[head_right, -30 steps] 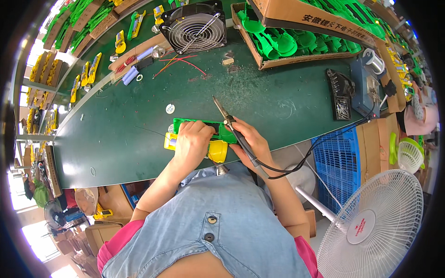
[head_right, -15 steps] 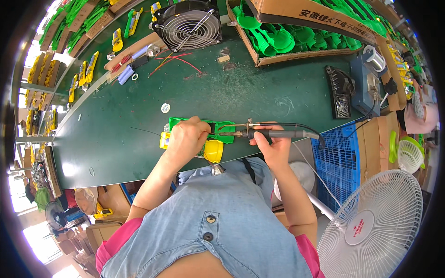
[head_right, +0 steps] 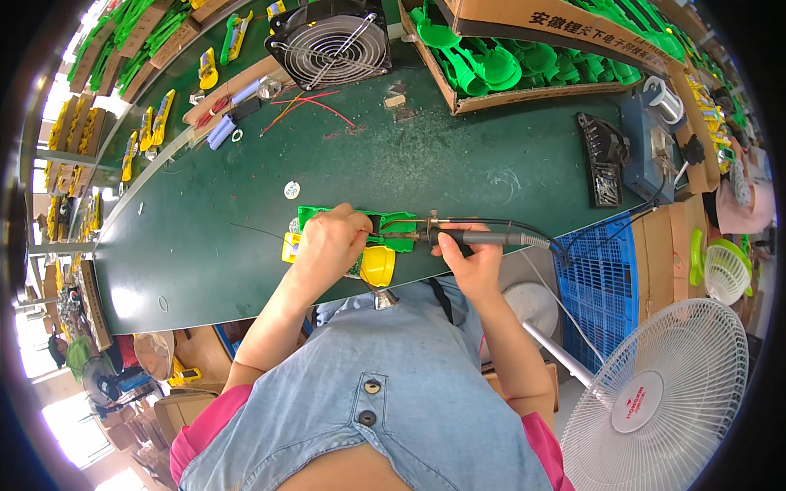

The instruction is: The person solders wires and circuit boards into flashlight casings using a soldering iron, fits the flashlight halves together by hand, and places the assembled flashlights onto the upper shelf.

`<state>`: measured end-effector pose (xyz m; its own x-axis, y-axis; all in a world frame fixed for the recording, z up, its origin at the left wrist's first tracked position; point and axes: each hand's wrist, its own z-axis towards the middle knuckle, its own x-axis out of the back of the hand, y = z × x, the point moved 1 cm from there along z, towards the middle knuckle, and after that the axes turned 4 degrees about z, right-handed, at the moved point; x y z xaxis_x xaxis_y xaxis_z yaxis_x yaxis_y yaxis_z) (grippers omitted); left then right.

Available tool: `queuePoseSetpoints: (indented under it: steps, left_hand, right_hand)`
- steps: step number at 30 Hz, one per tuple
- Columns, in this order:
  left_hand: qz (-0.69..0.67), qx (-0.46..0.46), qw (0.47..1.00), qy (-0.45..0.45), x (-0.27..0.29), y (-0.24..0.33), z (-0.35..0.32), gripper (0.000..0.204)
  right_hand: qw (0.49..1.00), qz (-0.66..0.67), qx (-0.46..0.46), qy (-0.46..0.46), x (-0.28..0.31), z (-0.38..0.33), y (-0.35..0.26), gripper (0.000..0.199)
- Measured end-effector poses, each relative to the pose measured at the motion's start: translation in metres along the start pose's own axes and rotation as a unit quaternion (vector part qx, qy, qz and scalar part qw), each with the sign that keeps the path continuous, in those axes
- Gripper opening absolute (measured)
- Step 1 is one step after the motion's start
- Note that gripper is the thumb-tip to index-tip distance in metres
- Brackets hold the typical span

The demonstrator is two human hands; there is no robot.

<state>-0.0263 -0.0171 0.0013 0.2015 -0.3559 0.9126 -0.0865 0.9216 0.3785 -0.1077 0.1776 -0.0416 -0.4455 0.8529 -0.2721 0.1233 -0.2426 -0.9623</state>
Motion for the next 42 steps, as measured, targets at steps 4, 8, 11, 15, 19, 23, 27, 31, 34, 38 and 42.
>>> queuePoseSetpoints:
  steps: [4, 8, 11, 15, 19, 23, 27, 31, 34, 38, 42]
  left_hand:
    - [0.011, 0.002, 1.0, -0.001, 0.001, 0.001, 0.0, 0.006]
    - [0.01, 0.004, 1.0, 0.0, 0.0, 0.001, 0.0, 0.006]
    - [0.02, -0.003, 1.0, -0.001, -0.001, 0.001, 0.0, 0.007]
    - [0.027, 0.004, 0.999, -0.017, 0.0, 0.002, 0.001, 0.007]
    - [0.016, 0.006, 1.0, -0.012, 0.0, 0.003, 0.0, 0.007]
    - [0.017, 0.006, 1.0, -0.009, 0.001, 0.003, -0.001, 0.006]
    - [0.021, -0.002, 1.0, -0.017, 0.003, 0.0, 0.0, 0.005]
    - [-0.109, 0.029, 0.993, 0.017, 0.033, -0.006, 0.002, 0.01]
    - [-0.081, 0.123, 0.989, -0.004, 0.059, -0.01, -0.012, 0.015]
    - [-0.133, 0.05, 0.987, 0.073, 0.025, -0.008, -0.029, 0.012]
    - [-0.17, 0.097, 0.967, 0.161, -0.003, 0.007, -0.039, 0.014]
  right_hand:
    - [0.999, -0.032, 0.007, 0.001, -0.005, -0.005, -0.006, 0.019]
    - [0.998, 0.004, 0.051, 0.033, -0.009, -0.02, -0.013, 0.019]
    - [0.995, -0.037, 0.093, 0.009, -0.01, -0.034, -0.015, 0.024]
    - [0.968, -0.18, 0.15, -0.091, -0.032, -0.031, -0.013, 0.047]
    - [0.946, -0.225, 0.154, -0.175, -0.041, -0.027, 0.003, 0.074]
    - [0.934, -0.261, 0.139, -0.201, -0.042, -0.023, 0.004, 0.076]
    - [0.942, -0.234, 0.154, -0.187, -0.043, -0.022, 0.005, 0.077]
    - [0.94, -0.241, 0.147, -0.19, -0.044, -0.018, 0.005, 0.077]
    - [0.935, -0.259, 0.129, -0.206, -0.044, -0.016, -0.005, 0.074]
    - [0.929, -0.273, 0.125, -0.215, -0.04, -0.003, -0.008, 0.073]
    - [0.928, -0.263, 0.137, -0.226, -0.034, 0.016, -0.014, 0.072]
